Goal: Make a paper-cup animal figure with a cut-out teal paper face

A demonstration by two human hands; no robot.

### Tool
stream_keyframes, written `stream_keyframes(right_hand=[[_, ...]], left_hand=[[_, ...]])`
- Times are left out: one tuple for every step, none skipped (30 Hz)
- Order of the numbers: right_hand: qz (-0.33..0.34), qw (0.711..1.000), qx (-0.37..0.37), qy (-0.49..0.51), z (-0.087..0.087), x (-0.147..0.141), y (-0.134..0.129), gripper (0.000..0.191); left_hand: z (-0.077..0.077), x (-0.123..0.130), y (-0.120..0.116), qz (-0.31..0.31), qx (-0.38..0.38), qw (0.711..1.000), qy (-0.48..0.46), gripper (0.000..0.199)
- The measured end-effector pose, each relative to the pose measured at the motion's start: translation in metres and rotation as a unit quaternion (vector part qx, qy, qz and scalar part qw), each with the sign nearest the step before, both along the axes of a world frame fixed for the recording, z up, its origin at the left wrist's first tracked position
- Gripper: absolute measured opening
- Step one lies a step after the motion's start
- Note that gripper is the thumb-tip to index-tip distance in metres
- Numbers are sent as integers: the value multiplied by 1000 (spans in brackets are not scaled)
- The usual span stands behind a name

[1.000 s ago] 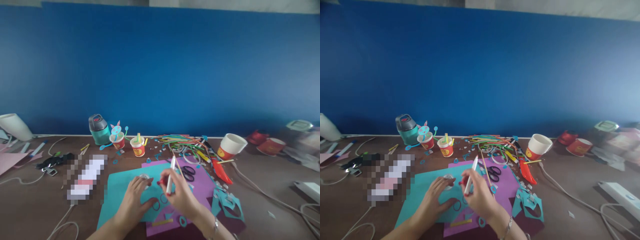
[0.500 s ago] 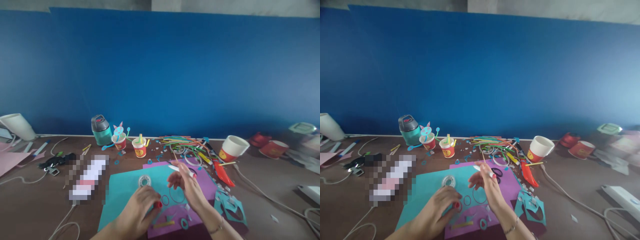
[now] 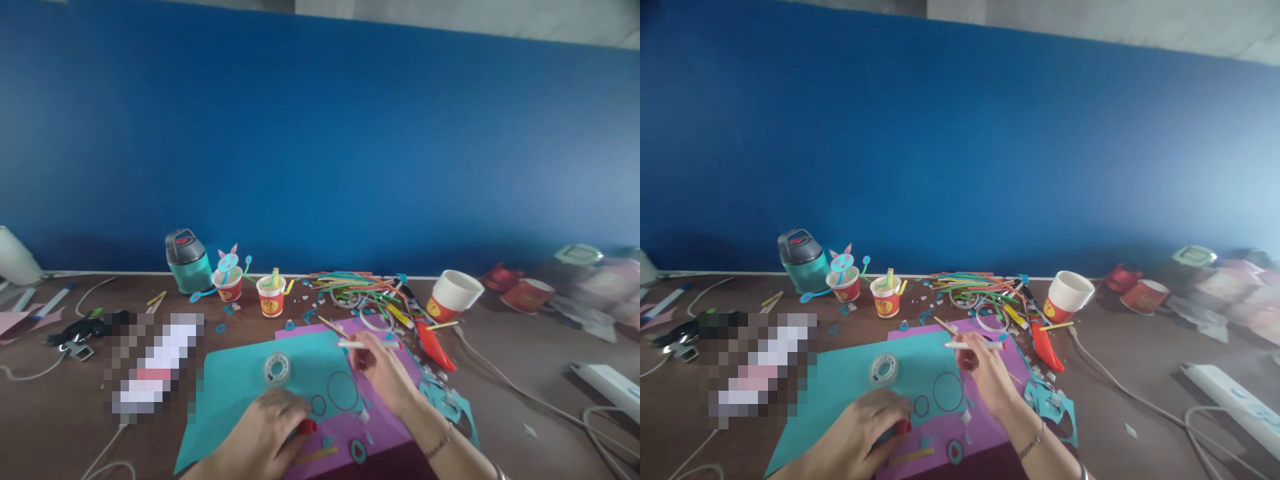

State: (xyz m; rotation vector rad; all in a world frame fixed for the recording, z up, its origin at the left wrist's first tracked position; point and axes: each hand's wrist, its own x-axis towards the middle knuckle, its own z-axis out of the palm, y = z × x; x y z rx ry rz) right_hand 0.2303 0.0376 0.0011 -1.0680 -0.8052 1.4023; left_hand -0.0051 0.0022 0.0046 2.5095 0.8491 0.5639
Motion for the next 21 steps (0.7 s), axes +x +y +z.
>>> stream_keyframes(right_hand=[[34, 999, 1, -11, 1, -1, -3, 27], [68, 997, 3, -32, 1, -2, -6, 26], [94, 993, 11, -67, 0, -3, -9, 24], [105, 987, 24, -115, -2, -2, -10, 22], [107, 979, 36, -169, -4, -2, -11, 21], [99, 970, 46, -219, -8, 0, -11, 23], [90, 961, 51, -257, -11, 1, -11, 24], [80, 955, 53, -282, -15, 3, -10, 23], [72, 951, 53, -295, -18, 5, -9, 21], [66, 949, 53, -302, -20, 6, -8, 18], [63, 948, 52, -309, -22, 6, -8, 17], [59, 945, 52, -317, -23, 6, -7, 18], [57, 942, 51, -326, -23, 6, -7, 20], [54, 940, 48, -334, -24, 5, -7, 21], [52, 939, 44, -338, -24, 4, -7, 21], [52, 938, 42, -340, -24, 4, -7, 21], [51, 938, 41, -341, -24, 3, -7, 21], [52, 937, 40, -343, -24, 2, -7, 21], [52, 936, 40, -346, -24, 2, -7, 21], [51, 934, 40, -352, -25, 1, -7, 22], [50, 931, 41, -358, -25, 1, -7, 23]], left_hand=[[0, 0, 0, -3, 0, 1000, -5, 11], [-1, 0, 0, -7, -1, 1000, -11, 11], [0, 1, 0, -11, -3, 1000, -18, 11], [0, 1, 0, -14, -6, 1000, -24, 11], [1, 1, 1, -13, -8, 999, -29, 11], [2, 1, 1, -11, -8, 999, -32, 11], [3, 2, 0, -7, -8, 999, -32, 12], [3, 2, 0, -3, -7, 999, -32, 12], [4, 2, 0, 1, -7, 999, -31, 13], [4, 1, 0, 4, -7, 999, -32, 13], [4, 1, 0, 5, -8, 999, -33, 12], [4, 1, 0, 4, -11, 999, -35, 12], [4, 0, 0, 4, -14, 999, -36, 11], [4, 0, 0, 5, -17, 999, -36, 11], [3, 0, 0, 6, -21, 999, -36, 11], [3, 0, 0, 6, -23, 999, -36, 11], [3, 0, 0, 6, -24, 999, -36, 12], [4, -1, 1, 6, -24, 999, -37, 12], [4, -1, 1, 6, -22, 999, -39, 13], [5, 0, 1, 4, -20, 999, -40, 13], [5, 0, 1, 5, -18, 999, -40, 13]])
